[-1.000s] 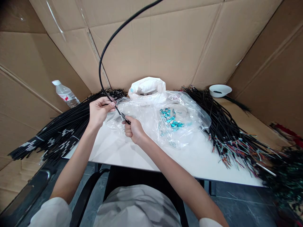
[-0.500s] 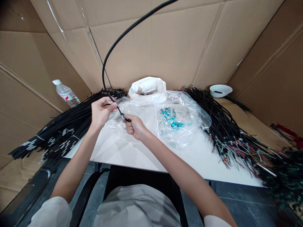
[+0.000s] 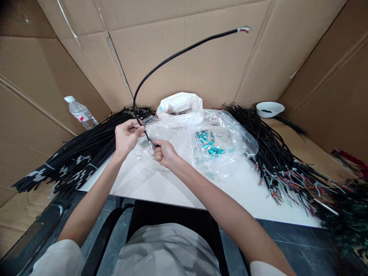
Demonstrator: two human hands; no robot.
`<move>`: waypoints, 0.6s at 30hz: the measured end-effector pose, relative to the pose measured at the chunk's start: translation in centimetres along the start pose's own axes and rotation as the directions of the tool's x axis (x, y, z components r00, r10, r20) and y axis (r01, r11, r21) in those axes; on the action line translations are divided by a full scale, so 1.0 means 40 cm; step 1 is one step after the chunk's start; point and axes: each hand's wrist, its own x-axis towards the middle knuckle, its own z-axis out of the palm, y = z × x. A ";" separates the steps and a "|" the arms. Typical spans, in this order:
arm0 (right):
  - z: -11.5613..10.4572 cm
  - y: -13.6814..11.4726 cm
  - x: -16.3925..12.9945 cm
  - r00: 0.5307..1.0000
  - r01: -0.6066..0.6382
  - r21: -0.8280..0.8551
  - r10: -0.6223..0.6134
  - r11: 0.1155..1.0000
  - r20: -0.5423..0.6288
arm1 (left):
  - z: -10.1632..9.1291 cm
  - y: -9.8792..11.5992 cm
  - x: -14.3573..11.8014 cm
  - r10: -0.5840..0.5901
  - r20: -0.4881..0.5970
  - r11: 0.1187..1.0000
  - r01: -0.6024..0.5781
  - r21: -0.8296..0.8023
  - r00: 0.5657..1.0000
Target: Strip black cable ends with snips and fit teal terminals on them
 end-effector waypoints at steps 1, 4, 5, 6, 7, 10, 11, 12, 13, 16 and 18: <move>-0.001 -0.001 0.000 1.000 -0.004 0.004 0.004 1.000 -0.005 | 0.002 -0.001 0.000 0.000 0.005 1.000 0.000 0.003 1.000; -0.004 -0.002 -0.001 1.000 -0.012 0.015 0.012 1.000 -0.014 | 0.009 -0.004 -0.001 0.001 0.020 1.000 -0.001 0.011 1.000; -0.005 -0.002 0.000 1.000 -0.014 0.018 0.014 1.000 -0.015 | 0.011 -0.005 -0.002 0.001 0.024 1.000 -0.001 0.014 1.000; -0.005 -0.002 0.002 1.000 -0.017 0.021 0.017 1.000 -0.016 | 0.013 -0.006 -0.003 0.001 0.030 1.000 -0.001 0.017 1.000; -0.005 -0.003 0.004 1.000 -0.019 0.023 0.019 1.000 -0.016 | 0.014 -0.007 -0.004 0.000 0.035 1.000 -0.001 0.020 0.999; -0.003 -0.004 0.012 1.000 -0.022 0.030 0.022 0.999 -0.017 | 0.016 -0.007 -0.007 0.001 0.047 0.999 -0.002 0.032 0.999; -0.002 -0.004 0.013 1.000 -0.022 0.030 0.022 0.999 -0.015 | 0.015 -0.007 -0.007 0.002 0.048 0.999 -0.004 0.037 0.999; -0.001 -0.004 0.013 1.000 -0.023 0.028 0.023 0.999 -0.014 | 0.015 -0.007 -0.007 0.004 0.047 0.999 -0.006 0.042 0.999; -0.001 -0.003 0.012 1.000 -0.023 0.023 0.024 0.999 -0.012 | 0.014 -0.007 -0.007 0.007 0.044 0.999 -0.009 0.047 0.999; -0.004 0.003 0.004 1.000 -0.022 0.004 0.022 1.000 -0.007 | 0.011 -0.007 -0.004 0.010 0.035 0.999 -0.012 0.051 0.999; -0.008 0.007 -0.002 1.000 -0.014 -0.011 0.014 1.000 -0.007 | 0.009 -0.007 -0.001 0.007 0.033 0.999 -0.009 0.047 0.999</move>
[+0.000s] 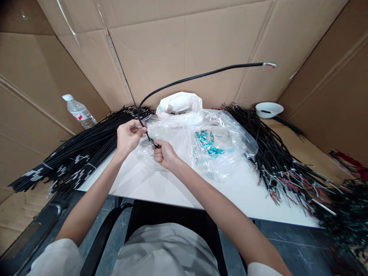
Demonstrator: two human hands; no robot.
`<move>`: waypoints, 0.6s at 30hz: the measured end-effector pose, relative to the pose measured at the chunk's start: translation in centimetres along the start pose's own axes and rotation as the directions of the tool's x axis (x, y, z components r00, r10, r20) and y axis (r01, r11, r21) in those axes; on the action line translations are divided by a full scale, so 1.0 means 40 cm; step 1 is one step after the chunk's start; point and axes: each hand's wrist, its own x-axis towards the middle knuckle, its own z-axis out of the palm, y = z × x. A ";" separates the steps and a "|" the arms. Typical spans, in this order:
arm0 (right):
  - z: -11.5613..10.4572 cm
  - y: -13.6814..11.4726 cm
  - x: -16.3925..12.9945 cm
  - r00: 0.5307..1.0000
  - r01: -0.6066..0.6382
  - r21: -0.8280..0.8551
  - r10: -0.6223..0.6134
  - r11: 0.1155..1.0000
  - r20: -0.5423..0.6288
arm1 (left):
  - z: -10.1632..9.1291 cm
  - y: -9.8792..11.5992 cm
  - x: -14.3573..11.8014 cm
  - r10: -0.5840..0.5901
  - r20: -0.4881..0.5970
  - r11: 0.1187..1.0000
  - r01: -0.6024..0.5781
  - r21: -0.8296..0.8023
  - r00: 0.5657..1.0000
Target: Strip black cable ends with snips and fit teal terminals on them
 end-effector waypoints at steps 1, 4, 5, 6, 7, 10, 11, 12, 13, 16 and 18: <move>-0.002 0.001 -0.002 1.000 0.006 -0.008 -0.006 1.000 -0.001 | -0.001 0.000 0.001 -0.002 0.000 1.000 0.002 -0.004 1.000; -0.005 0.002 -0.005 1.000 0.019 -0.034 -0.019 0.999 -0.004 | -0.003 -0.001 0.002 -0.005 0.000 1.000 0.005 -0.015 1.000; -0.004 0.001 -0.005 1.000 0.022 -0.044 -0.022 0.999 -0.005 | -0.003 0.000 0.002 -0.006 0.001 1.000 0.006 -0.018 1.000; -0.002 0.001 -0.004 1.000 0.024 -0.053 -0.025 0.998 -0.007 | -0.003 0.000 0.002 -0.007 0.002 1.000 0.007 -0.022 1.000; 0.000 0.000 -0.004 1.000 0.028 -0.062 -0.029 0.998 -0.008 | -0.003 0.001 0.002 -0.007 0.001 1.000 0.007 -0.024 1.000; 0.002 -0.001 -0.004 0.998 0.053 -0.086 -0.055 0.995 -0.015 | -0.005 0.005 0.002 -0.012 -0.001 1.000 0.012 -0.028 1.000; 0.001 -0.001 -0.007 0.998 0.064 -0.094 -0.066 0.994 -0.019 | -0.007 0.006 0.002 -0.015 -0.003 0.999 0.014 -0.029 1.000; -0.002 0.000 -0.011 0.997 0.075 -0.102 -0.078 0.992 -0.023 | -0.010 0.008 0.002 -0.018 -0.003 0.999 0.018 -0.030 1.000; -0.006 0.000 -0.017 0.996 0.084 -0.113 -0.087 0.990 -0.026 | -0.013 0.010 0.003 -0.023 -0.004 0.999 0.022 -0.033 1.000; -0.019 0.000 -0.038 0.996 0.080 -0.155 -0.085 0.985 -0.023 | -0.025 0.014 0.006 -0.040 0.002 0.998 0.040 -0.048 0.999; -0.022 0.000 -0.051 0.998 0.062 -0.183 -0.065 0.981 -0.009 | -0.030 0.016 0.008 -0.051 0.008 0.997 0.051 -0.062 0.999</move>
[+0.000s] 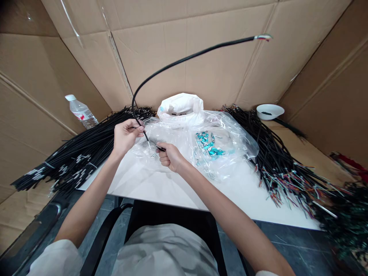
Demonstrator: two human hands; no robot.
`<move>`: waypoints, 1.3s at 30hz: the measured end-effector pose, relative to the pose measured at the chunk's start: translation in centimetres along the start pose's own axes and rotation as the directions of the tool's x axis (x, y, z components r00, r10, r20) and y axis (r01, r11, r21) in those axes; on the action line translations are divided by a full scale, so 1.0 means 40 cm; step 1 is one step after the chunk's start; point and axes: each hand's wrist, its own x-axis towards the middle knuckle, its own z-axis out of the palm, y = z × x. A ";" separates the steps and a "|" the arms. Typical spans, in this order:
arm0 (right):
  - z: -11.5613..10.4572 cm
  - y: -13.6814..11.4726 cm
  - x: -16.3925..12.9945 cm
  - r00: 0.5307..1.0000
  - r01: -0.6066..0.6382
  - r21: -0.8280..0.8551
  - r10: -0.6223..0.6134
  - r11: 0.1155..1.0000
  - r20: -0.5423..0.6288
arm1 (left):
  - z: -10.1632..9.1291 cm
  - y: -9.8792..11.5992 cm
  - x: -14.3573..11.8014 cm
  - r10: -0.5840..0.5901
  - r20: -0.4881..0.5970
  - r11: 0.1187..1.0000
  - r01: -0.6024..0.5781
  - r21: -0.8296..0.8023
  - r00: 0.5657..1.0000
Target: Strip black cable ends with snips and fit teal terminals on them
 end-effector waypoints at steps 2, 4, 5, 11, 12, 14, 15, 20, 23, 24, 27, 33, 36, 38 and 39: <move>0.002 0.000 -0.006 1.000 -0.011 -0.020 0.011 1.000 0.013 | -0.002 0.002 0.001 -0.008 0.004 1.000 0.008 -0.015 1.000; 0.009 0.001 -0.006 1.000 -0.006 -0.029 0.007 1.000 0.014 | -0.001 0.003 0.001 -0.014 0.007 1.000 0.014 -0.027 1.000; 0.013 0.002 -0.005 1.000 0.000 -0.031 0.000 1.000 0.011 | 0.000 0.004 0.001 -0.015 0.008 0.999 0.015 -0.031 1.000; 0.020 0.006 -0.006 0.999 0.047 -0.041 -0.047 0.998 -0.013 | 0.000 0.006 0.000 -0.010 0.013 0.999 0.010 -0.042 1.000; 0.018 0.006 -0.009 0.998 0.054 -0.042 -0.055 0.998 -0.015 | -0.002 0.006 0.001 -0.011 0.015 0.999 0.012 -0.043 1.000; 0.014 0.006 -0.014 0.997 0.069 -0.042 -0.070 0.997 -0.020 | -0.006 0.008 0.004 -0.012 0.018 0.999 0.013 -0.042 1.000; 0.013 0.005 -0.016 0.997 0.074 -0.042 -0.075 0.996 -0.023 | -0.009 0.010 0.007 -0.010 0.017 0.999 0.011 -0.038 1.000; 0.021 0.004 -0.020 0.997 0.075 -0.045 -0.076 0.996 -0.003 | -0.018 0.017 0.019 -0.017 0.017 1.000 0.018 -0.024 1.000; 0.027 0.006 -0.016 0.997 0.074 -0.046 -0.073 0.996 0.016 | -0.019 0.019 0.022 -0.037 0.036 0.999 0.038 -0.031 0.999; 0.027 0.007 -0.013 0.997 0.075 -0.045 -0.074 0.996 0.020 | -0.018 0.019 0.022 -0.043 0.041 0.999 0.044 -0.030 0.998; 0.023 0.013 -0.003 0.997 0.075 -0.042 -0.074 0.996 0.026 | -0.014 0.020 0.020 -0.058 0.048 0.998 0.060 -0.027 0.997; 0.021 0.025 0.014 0.997 0.074 -0.010 -0.074 0.997 0.016 | -0.004 0.022 0.021 -0.057 0.043 0.998 0.059 -0.025 0.997; 0.033 0.025 0.017 0.996 0.085 0.017 -0.085 0.996 0.001 | 0.000 0.023 0.021 -0.060 0.045 0.998 0.061 -0.027 0.997; 0.044 0.024 0.020 0.996 0.091 0.038 -0.091 0.995 -0.009 | 0.003 0.023 0.020 -0.071 0.049 0.997 0.073 -0.034 0.996; 0.049 0.024 0.022 0.996 0.092 0.051 -0.091 0.994 -0.012 | 0.004 0.023 0.019 -0.074 0.049 0.996 0.076 -0.036 0.996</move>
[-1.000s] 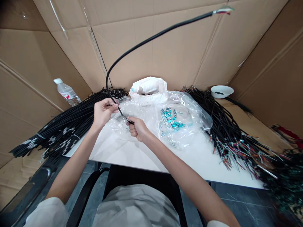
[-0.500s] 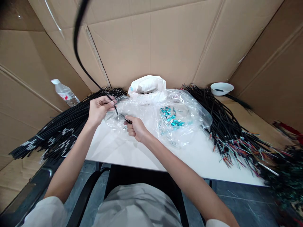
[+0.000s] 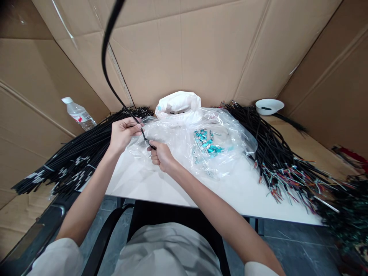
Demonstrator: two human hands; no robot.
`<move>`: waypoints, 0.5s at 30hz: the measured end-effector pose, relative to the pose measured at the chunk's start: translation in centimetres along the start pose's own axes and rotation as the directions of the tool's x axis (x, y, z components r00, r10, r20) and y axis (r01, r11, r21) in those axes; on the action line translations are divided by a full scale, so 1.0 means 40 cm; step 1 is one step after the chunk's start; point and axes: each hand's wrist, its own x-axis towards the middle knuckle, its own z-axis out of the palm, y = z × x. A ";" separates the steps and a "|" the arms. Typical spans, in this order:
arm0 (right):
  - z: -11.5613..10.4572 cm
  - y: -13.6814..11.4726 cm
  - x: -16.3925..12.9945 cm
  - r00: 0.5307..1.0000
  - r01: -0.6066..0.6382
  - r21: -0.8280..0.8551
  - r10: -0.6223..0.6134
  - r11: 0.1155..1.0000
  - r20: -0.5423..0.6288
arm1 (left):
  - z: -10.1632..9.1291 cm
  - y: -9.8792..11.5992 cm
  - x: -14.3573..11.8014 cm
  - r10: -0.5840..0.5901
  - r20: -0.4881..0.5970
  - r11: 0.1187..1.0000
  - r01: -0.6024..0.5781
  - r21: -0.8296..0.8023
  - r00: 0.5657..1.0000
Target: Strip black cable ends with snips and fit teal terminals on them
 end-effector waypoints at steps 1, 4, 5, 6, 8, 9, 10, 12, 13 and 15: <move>0.005 0.000 0.002 1.000 -0.001 0.014 0.001 1.000 -0.003 | 0.001 -0.001 0.000 -0.001 -0.002 1.000 0.001 -0.001 1.000; 0.016 0.002 0.008 1.000 -0.019 0.065 0.019 0.998 -0.006 | 0.002 -0.004 0.000 0.006 -0.016 1.000 -0.006 0.002 1.000; 0.019 0.002 0.009 1.000 -0.027 0.084 0.027 0.996 -0.006 | 0.002 -0.006 0.001 0.009 -0.021 1.000 -0.009 0.003 1.000; 0.021 0.002 0.011 0.999 -0.035 0.104 0.036 0.994 -0.006 | 0.002 -0.008 0.002 0.011 -0.024 1.000 -0.010 0.004 1.000; 0.023 0.003 0.014 0.999 -0.053 0.143 0.054 0.988 -0.005 | 0.000 -0.012 0.004 0.013 -0.028 1.000 -0.012 0.006 1.000; 0.024 0.003 0.016 0.998 -0.062 0.162 0.063 0.985 -0.005 | -0.001 -0.014 0.004 0.013 -0.029 1.000 -0.013 0.008 1.000; 0.024 0.003 0.017 0.997 -0.070 0.181 0.072 0.981 -0.004 | -0.002 -0.017 0.005 0.013 -0.030 1.000 -0.013 0.011 0.999; 0.026 0.004 0.018 0.996 -0.083 0.219 0.086 0.972 -0.005 | -0.003 -0.022 0.006 0.011 -0.032 1.000 -0.011 0.015 0.999; 0.026 0.005 0.018 0.996 -0.088 0.239 0.092 0.967 -0.006 | -0.003 -0.024 0.006 0.011 -0.034 1.000 -0.010 0.018 0.999; 0.027 0.006 0.017 0.995 -0.092 0.279 0.098 0.956 -0.006 | -0.002 -0.028 0.006 0.011 -0.037 1.000 -0.010 0.022 0.999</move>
